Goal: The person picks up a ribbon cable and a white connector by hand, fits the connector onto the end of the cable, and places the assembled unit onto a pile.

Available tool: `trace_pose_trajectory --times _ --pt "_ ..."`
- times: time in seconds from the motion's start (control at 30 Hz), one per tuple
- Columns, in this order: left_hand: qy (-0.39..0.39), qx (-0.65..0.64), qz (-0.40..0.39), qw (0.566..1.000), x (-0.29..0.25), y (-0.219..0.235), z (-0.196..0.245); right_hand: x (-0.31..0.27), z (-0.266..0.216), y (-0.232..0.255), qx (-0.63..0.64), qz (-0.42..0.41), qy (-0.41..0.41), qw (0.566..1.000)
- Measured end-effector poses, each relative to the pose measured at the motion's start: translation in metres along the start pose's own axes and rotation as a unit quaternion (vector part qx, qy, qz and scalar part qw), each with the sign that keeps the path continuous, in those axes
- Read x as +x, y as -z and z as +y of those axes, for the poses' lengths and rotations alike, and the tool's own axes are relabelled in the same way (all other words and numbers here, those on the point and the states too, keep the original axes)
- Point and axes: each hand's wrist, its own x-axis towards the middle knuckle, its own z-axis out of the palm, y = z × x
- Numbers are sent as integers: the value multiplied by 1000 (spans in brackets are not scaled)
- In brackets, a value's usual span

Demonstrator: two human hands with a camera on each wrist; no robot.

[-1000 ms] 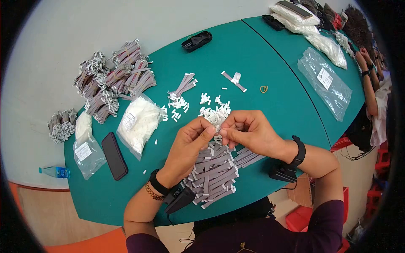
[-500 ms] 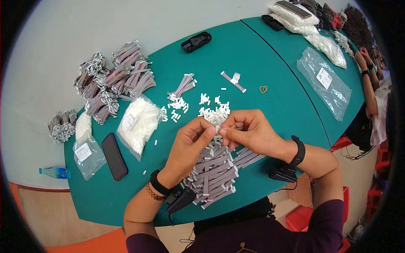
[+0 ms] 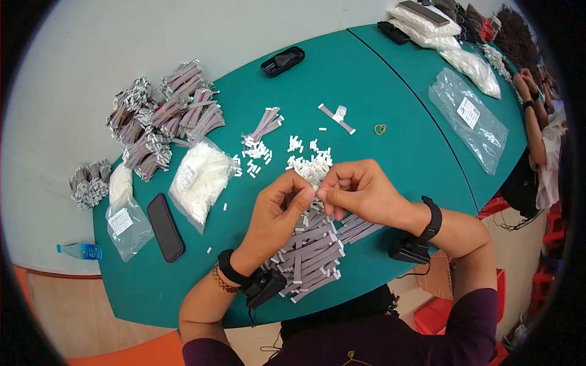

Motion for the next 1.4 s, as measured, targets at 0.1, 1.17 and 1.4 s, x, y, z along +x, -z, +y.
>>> trace_pose_trajectory --times 0.1,1.17,1.4 --pt "-1 17 -4 1000 0 1 0 0 2 0 -2 2 -4 1000" --pt "32 5 -78 996 7 15 4 3 -1 3 -20 -61 -19 998" --pt "64 13 -94 993 7 19 9 4 0 5 -28 -70 -41 996"
